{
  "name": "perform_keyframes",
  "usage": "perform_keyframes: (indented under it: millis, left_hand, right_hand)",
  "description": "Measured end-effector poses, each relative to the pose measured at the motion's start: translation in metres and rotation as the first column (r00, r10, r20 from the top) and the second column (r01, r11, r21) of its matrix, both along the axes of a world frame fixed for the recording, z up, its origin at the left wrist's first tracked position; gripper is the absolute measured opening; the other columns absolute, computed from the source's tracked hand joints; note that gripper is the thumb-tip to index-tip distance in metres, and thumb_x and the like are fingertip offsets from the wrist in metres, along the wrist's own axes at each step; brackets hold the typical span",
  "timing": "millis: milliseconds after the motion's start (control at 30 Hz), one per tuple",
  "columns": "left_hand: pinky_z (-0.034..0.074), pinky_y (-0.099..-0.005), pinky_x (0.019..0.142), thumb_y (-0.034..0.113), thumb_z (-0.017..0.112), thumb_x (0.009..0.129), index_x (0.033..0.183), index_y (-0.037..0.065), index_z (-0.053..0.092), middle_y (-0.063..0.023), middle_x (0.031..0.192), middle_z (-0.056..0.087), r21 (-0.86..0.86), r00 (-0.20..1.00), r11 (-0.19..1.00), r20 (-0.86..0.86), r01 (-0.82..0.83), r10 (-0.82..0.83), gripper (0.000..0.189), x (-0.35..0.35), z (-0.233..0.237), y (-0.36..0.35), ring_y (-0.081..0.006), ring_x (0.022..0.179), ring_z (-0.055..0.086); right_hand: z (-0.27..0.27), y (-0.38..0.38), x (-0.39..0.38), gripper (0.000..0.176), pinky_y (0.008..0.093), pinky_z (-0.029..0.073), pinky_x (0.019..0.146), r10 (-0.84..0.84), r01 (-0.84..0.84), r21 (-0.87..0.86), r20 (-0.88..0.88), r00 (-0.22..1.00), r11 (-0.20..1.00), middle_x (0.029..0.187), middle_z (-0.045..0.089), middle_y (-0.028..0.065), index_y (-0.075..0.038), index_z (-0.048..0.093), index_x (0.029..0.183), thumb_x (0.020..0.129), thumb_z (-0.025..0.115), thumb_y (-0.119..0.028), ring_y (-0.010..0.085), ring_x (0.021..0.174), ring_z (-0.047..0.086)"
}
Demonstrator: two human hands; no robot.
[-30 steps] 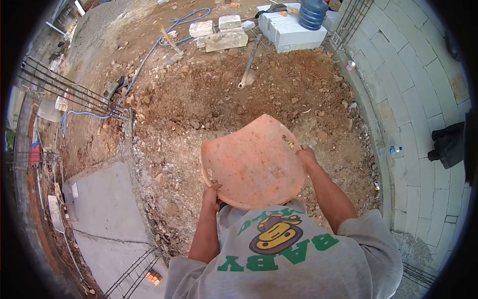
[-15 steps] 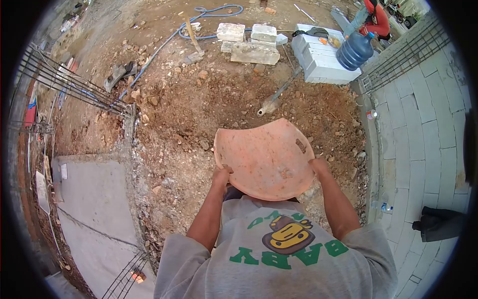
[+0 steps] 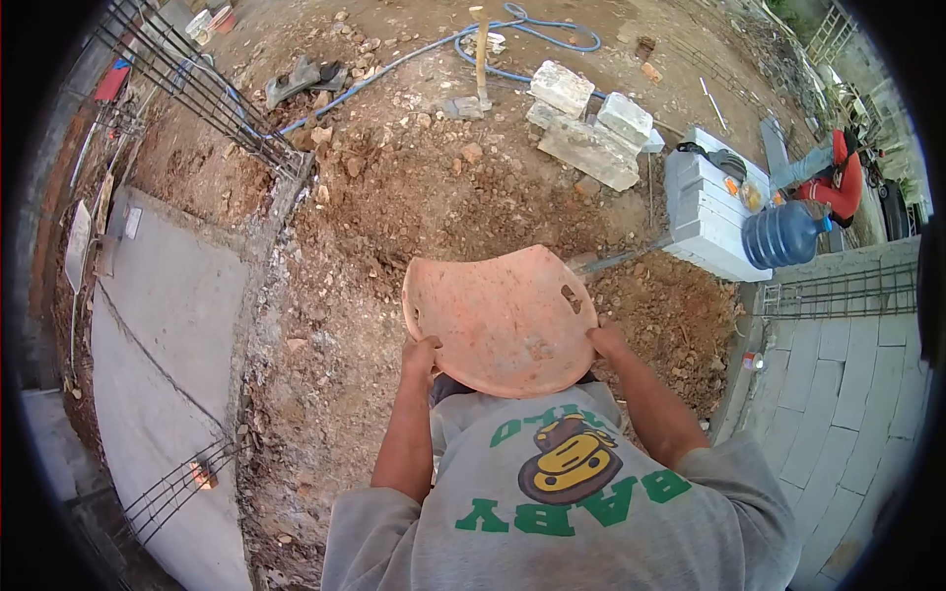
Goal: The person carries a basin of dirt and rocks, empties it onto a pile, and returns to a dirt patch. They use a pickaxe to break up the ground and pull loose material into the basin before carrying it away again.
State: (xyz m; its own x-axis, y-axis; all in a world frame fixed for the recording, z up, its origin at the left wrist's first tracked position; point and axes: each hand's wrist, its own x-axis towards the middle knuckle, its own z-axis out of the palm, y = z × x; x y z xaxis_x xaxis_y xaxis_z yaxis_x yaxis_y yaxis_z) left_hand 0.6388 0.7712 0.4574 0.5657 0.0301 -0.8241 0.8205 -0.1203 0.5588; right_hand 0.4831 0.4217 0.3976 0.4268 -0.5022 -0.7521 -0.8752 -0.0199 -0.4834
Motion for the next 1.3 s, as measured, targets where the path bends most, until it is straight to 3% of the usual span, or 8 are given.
perform_keyframes:
  millis: [267,367,467,567,700,767,1000,1300]
  left_hand:
    - [0.055,-0.0377,0.057,0.000,0.054,0.070,0.124,0.001,0.046,-0.0148,0.104,0.057,0.107,0.953,0.947,-0.007,-0.302,0.304,0.054,0.005,-0.080,-0.081,-0.0260,0.083,0.061]
    - [0.053,-0.0359,0.055,-0.002,0.052,0.070,0.131,0.001,0.041,-0.0130,0.103,0.055,0.220,0.955,0.929,0.048,-0.297,0.294,0.062,0.001,-0.136,-0.111,-0.0240,0.078,0.059]
    - [0.049,-0.0322,0.053,-0.002,0.052,0.069,0.136,0.002,0.037,-0.0116,0.104,0.053,0.203,0.941,0.919,0.050,-0.339,0.336,0.069,-0.002,-0.194,-0.114,-0.0219,0.076,0.057]
    - [0.047,-0.0311,0.055,-0.002,0.050,0.070,0.137,0.003,0.036,-0.0110,0.105,0.052,0.227,0.936,0.916,-0.047,-0.330,0.349,0.069,-0.001,-0.229,-0.112,-0.0206,0.080,0.056]
    - [0.048,-0.0312,0.062,-0.001,0.050,0.070,0.139,0.003,0.034,-0.0115,0.109,0.050,0.254,0.948,0.924,-0.069,-0.286,0.312,0.071,-0.018,-0.299,-0.095,-0.0204,0.085,0.054]
    - [0.048,-0.0320,0.070,-0.002,0.049,0.070,0.140,0.001,0.032,-0.0140,0.117,0.048,0.222,0.939,0.929,-0.110,-0.296,0.326,0.072,-0.023,-0.316,-0.100,-0.0203,0.089,0.053]
    - [0.049,-0.0307,0.077,-0.001,0.050,0.068,0.139,0.000,0.033,-0.0142,0.117,0.051,0.148,0.907,0.914,-0.142,-0.377,0.397,0.074,-0.081,-0.362,-0.125,-0.0212,0.096,0.055]
    - [0.051,-0.0340,0.081,-0.005,0.051,0.069,0.133,-0.001,0.037,-0.0165,0.112,0.056,0.016,0.906,0.908,-0.065,-0.418,0.418,0.065,-0.040,-0.418,-0.146,-0.0235,0.096,0.060]
  right_hand:
    - [-0.056,-0.112,0.172,0.052,0.0447,0.043,0.097,0.683,-0.713,-0.120,-0.214,0.698,0.691,0.110,0.057,0.0348,0.011,0.055,0.112,0.082,0.051,-0.032,0.0436,0.110,0.055]
    - [-0.149,-0.158,0.188,0.053,0.0432,0.043,0.097,0.937,-0.978,-0.047,-0.282,0.206,0.202,0.116,0.055,0.0335,0.011,0.054,0.116,0.087,0.047,-0.034,0.0432,0.113,0.053]
    - [-0.218,-0.188,0.186,0.051,0.0416,0.043,0.098,0.927,-0.965,0.061,-0.298,0.228,0.257,0.122,0.054,0.0282,0.008,0.053,0.122,0.091,0.045,-0.033,0.0394,0.119,0.049]
    - [-0.247,-0.213,0.187,0.035,0.0512,0.046,0.091,0.884,-0.955,0.104,-0.363,-0.296,-0.277,0.111,0.060,0.0229,0.001,0.055,0.119,0.093,0.045,-0.020,0.0414,0.105,0.058]
    - [-0.313,-0.246,0.148,0.057,0.0492,0.047,0.094,0.784,-0.978,-0.208,-0.609,0.122,-0.009,0.121,0.057,0.0187,-0.005,0.035,0.140,0.090,0.052,-0.025,0.0394,0.110,0.057]
    - [-0.343,-0.269,0.113,0.068,0.0476,0.047,0.093,0.761,-0.969,-0.178,-0.648,-0.016,-0.172,0.123,0.057,0.0175,-0.006,0.027,0.146,0.088,0.055,-0.028,0.0378,0.110,0.058]
    - [-0.362,-0.274,0.163,0.058,0.0407,0.050,0.091,0.684,-0.948,0.269,-0.724,-0.082,0.172,0.118,0.060,0.0204,-0.002,0.047,0.130,0.078,0.059,-0.026,0.0321,0.109,0.060]
    - [-0.279,-0.287,0.245,0.042,0.0411,0.051,0.078,0.560,-0.854,-0.174,-0.688,0.462,0.491,0.091,0.066,0.0243,0.004,0.064,0.096,0.070,0.071,-0.029,0.0369,0.093,0.065]
